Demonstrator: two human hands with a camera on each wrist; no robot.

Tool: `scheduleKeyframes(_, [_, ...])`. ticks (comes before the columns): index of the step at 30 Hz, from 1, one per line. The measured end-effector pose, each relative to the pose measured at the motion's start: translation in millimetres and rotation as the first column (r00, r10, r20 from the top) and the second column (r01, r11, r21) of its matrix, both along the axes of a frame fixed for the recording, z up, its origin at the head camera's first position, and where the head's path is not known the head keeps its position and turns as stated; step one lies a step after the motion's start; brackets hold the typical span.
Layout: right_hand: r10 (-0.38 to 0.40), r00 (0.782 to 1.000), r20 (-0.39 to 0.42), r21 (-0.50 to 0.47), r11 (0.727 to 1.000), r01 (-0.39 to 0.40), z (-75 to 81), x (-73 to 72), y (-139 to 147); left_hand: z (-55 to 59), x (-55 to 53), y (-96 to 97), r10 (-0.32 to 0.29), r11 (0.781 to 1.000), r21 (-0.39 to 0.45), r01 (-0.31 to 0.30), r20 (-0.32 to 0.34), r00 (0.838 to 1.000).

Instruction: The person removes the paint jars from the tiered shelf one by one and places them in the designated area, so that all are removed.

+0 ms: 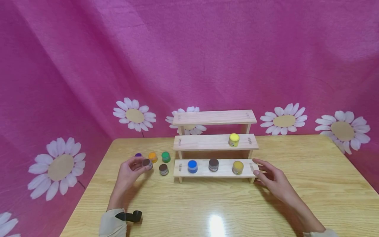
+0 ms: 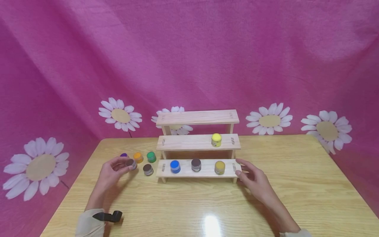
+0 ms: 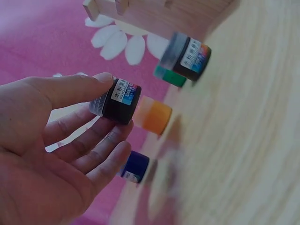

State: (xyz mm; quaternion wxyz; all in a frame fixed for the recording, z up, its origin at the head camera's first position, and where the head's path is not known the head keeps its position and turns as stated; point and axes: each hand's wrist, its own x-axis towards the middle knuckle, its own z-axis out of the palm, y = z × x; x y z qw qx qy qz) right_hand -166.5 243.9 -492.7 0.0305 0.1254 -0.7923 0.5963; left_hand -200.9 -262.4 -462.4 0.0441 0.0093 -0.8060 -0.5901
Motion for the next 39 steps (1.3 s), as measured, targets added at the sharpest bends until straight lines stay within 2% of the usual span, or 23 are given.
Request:
scheduleKeyframes(6, [0.009,1.0,-0.011,-0.035,0.999,-0.009,-1.7,0.8,-0.9,-9.7,-1.6,-1.2,0.025,0.999,-0.048,-0.023,0.027,0.999])
scheduleKeyframes(10, [0.009,1.0,-0.01,-0.051,0.999,-0.01,-2.4,1.2,-0.7,-14.0,-2.7,-1.8,0.043,0.993,-0.111,-0.038,0.044,0.998])
scheduleKeyframes(15, [0.011,1.0,-0.013,-0.045,0.999,-0.011,-1.9,1.6,0.0,-16.6,-2.9,-0.9,0.045,0.988,-0.152,-0.034,0.066,0.997])
scheduleKeyframes(19, [0.009,1.0,-0.014,-0.034,0.999,-0.009,-1.0,0.9,0.4,-18.0,-3.0,1.4,0.051,0.984,-0.175,-0.04,0.057,0.997])
scheduleKeyframes(24, [-0.003,1.0,0.017,-0.007,1.0,0.003,0.5,-0.4,1.7,-17.7,-2.5,3.5,0.051,0.982,-0.188,-0.038,0.065,0.997])
scheduleKeyframes(28, [-0.004,1.0,0.021,-0.005,1.0,0.004,-0.1,-1.1,2.8,-16.5,-2.7,3.8,0.036,0.984,-0.178,-0.024,0.069,0.997])
scheduleKeyframes(33, [0.012,1.0,-0.004,-0.036,0.999,-0.012,-2.9,-0.9,3.7,-12.0,-4.6,4.6,0.024,0.98,-0.2,-0.017,0.034,0.999])
scheduleKeyframes(39, [0.013,1.0,-0.008,-0.025,1.0,-0.013,-3.5,-1.3,2.1,6.0,-0.2,9.2,0.031,0.961,-0.275,-0.035,-0.022,0.999])
